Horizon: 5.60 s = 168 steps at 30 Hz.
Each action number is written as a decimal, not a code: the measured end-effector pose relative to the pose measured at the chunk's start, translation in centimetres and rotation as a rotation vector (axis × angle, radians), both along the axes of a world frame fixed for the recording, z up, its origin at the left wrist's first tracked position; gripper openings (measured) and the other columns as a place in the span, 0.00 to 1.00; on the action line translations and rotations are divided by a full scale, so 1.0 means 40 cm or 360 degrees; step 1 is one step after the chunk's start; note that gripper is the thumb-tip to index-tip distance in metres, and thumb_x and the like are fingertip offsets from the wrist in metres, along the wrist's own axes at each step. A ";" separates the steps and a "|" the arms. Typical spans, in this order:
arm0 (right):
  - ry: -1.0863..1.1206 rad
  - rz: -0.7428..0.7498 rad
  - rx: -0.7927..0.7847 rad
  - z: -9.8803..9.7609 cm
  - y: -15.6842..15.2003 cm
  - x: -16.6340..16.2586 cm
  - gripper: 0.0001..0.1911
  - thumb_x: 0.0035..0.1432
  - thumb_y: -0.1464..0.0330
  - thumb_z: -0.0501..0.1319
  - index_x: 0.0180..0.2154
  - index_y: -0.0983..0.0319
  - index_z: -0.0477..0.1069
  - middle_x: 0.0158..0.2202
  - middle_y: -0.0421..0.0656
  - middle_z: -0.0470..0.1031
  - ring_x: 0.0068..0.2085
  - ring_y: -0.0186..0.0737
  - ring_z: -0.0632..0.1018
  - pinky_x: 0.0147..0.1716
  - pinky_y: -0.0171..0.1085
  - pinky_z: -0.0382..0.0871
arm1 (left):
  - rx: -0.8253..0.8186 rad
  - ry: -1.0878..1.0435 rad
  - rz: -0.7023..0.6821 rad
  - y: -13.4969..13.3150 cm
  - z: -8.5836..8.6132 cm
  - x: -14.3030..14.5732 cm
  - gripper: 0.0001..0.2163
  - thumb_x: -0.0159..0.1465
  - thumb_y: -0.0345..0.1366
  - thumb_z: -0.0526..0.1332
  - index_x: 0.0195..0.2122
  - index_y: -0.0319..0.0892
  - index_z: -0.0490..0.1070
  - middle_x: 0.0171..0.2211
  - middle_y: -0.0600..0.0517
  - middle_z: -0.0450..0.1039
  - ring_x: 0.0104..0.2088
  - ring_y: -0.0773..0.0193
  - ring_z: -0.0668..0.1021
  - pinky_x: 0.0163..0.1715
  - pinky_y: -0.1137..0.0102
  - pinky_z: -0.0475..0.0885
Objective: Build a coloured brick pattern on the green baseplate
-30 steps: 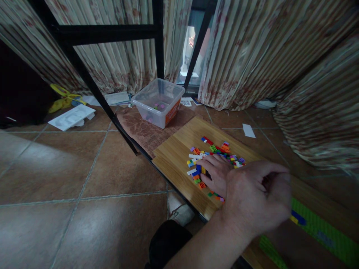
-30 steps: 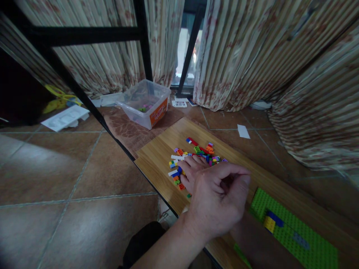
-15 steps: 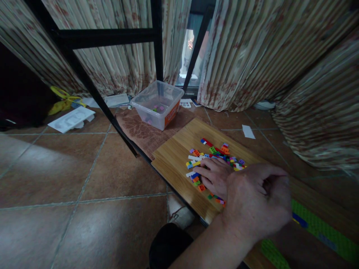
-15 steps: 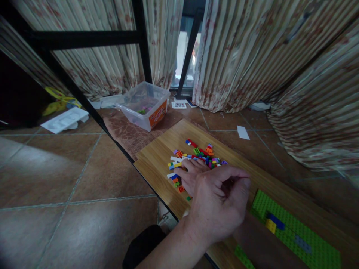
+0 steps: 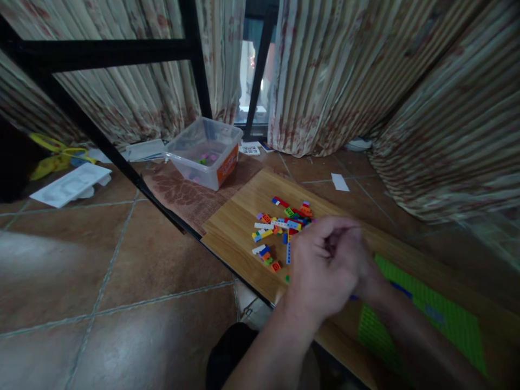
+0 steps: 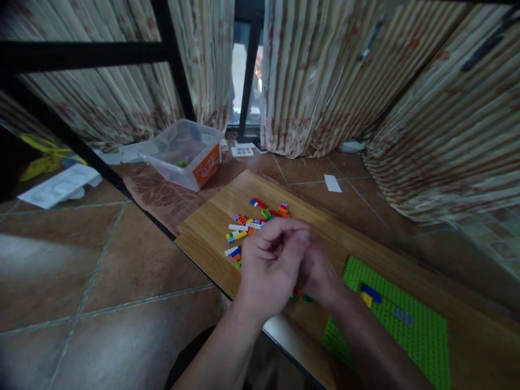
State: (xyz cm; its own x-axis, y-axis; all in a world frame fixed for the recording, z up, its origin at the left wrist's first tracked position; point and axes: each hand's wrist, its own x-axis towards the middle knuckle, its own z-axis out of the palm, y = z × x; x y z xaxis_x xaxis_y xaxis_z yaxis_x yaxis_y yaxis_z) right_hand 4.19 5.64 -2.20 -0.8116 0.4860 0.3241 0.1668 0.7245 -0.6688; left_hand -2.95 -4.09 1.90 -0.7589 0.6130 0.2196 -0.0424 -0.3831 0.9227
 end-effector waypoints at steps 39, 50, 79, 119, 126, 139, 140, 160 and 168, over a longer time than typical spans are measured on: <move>0.0121 -0.0597 -0.0410 -0.050 -0.018 0.376 0.15 0.58 0.68 0.63 0.48 0.54 0.72 0.46 0.43 0.77 0.40 0.39 0.80 0.40 0.39 0.76 | -0.0623 0.0390 -0.0546 0.096 -0.053 0.098 0.06 0.62 0.36 0.63 0.33 0.39 0.75 0.29 0.53 0.73 0.30 0.68 0.73 0.31 0.75 0.66; 0.0300 -0.0566 -0.0308 -0.007 -0.004 0.440 0.14 0.59 0.67 0.66 0.48 0.54 0.74 0.42 0.42 0.76 0.38 0.37 0.77 0.39 0.38 0.74 | -0.0743 -0.0114 -0.1327 0.127 -0.080 0.215 0.12 0.57 0.41 0.68 0.38 0.39 0.77 0.29 0.52 0.76 0.26 0.69 0.73 0.25 0.76 0.68; 0.0234 -0.0451 -0.0145 -0.086 -0.034 0.174 0.08 0.62 0.69 0.61 0.42 0.57 0.78 0.42 0.44 0.80 0.44 0.42 0.79 0.47 0.42 0.73 | -0.0482 -0.0606 -0.0323 0.060 -0.050 -0.032 0.13 0.48 0.38 0.71 0.32 0.38 0.74 0.24 0.55 0.73 0.22 0.71 0.75 0.24 0.77 0.71; -0.0168 -0.0974 -0.0133 -0.061 0.101 0.540 0.13 0.62 0.59 0.59 0.41 0.59 0.76 0.40 0.45 0.79 0.41 0.44 0.78 0.44 0.43 0.71 | -0.1161 0.0947 -0.0892 0.162 -0.117 0.210 0.09 0.65 0.31 0.55 0.41 0.39 0.75 0.30 0.50 0.77 0.32 0.62 0.80 0.32 0.72 0.71; -0.0272 -0.1158 -0.0108 -0.079 0.131 0.587 0.15 0.59 0.58 0.58 0.40 0.59 0.77 0.41 0.47 0.78 0.40 0.47 0.78 0.39 0.44 0.70 | -0.1399 0.1286 -0.0850 0.178 -0.120 0.254 0.09 0.65 0.27 0.56 0.42 0.39 0.74 0.35 0.47 0.80 0.37 0.60 0.81 0.39 0.69 0.72; -0.0469 -0.1257 -0.0202 -0.056 0.099 0.580 0.13 0.59 0.59 0.59 0.34 0.59 0.77 0.32 0.44 0.81 0.31 0.44 0.78 0.34 0.42 0.67 | -0.1410 0.1170 -0.0900 0.184 -0.133 0.279 0.14 0.60 0.25 0.61 0.48 0.38 0.72 0.38 0.45 0.80 0.37 0.58 0.81 0.41 0.66 0.73; -0.0442 -0.1239 -0.0235 -0.054 0.089 0.569 0.12 0.59 0.59 0.59 0.34 0.59 0.77 0.32 0.44 0.81 0.31 0.44 0.78 0.34 0.42 0.67 | -0.1407 0.1159 -0.0903 0.184 -0.134 0.277 0.15 0.60 0.25 0.61 0.48 0.37 0.72 0.38 0.44 0.80 0.38 0.58 0.81 0.41 0.66 0.73; -0.0482 -0.0424 -0.0422 -0.049 0.044 0.544 0.05 0.61 0.70 0.61 0.38 0.58 0.75 0.36 0.41 0.77 0.37 0.38 0.76 0.38 0.38 0.66 | -0.1263 0.1130 -0.1135 0.161 -0.120 0.237 0.16 0.61 0.26 0.56 0.50 0.37 0.74 0.34 0.48 0.80 0.35 0.60 0.81 0.44 0.68 0.73; -0.0552 -0.0490 -0.0316 -0.052 0.053 0.548 0.03 0.61 0.69 0.61 0.36 0.59 0.74 0.36 0.41 0.76 0.36 0.38 0.76 0.36 0.37 0.65 | -0.1266 0.1102 -0.1157 0.162 -0.131 0.238 0.17 0.59 0.25 0.58 0.49 0.38 0.73 0.34 0.49 0.80 0.36 0.61 0.80 0.40 0.70 0.73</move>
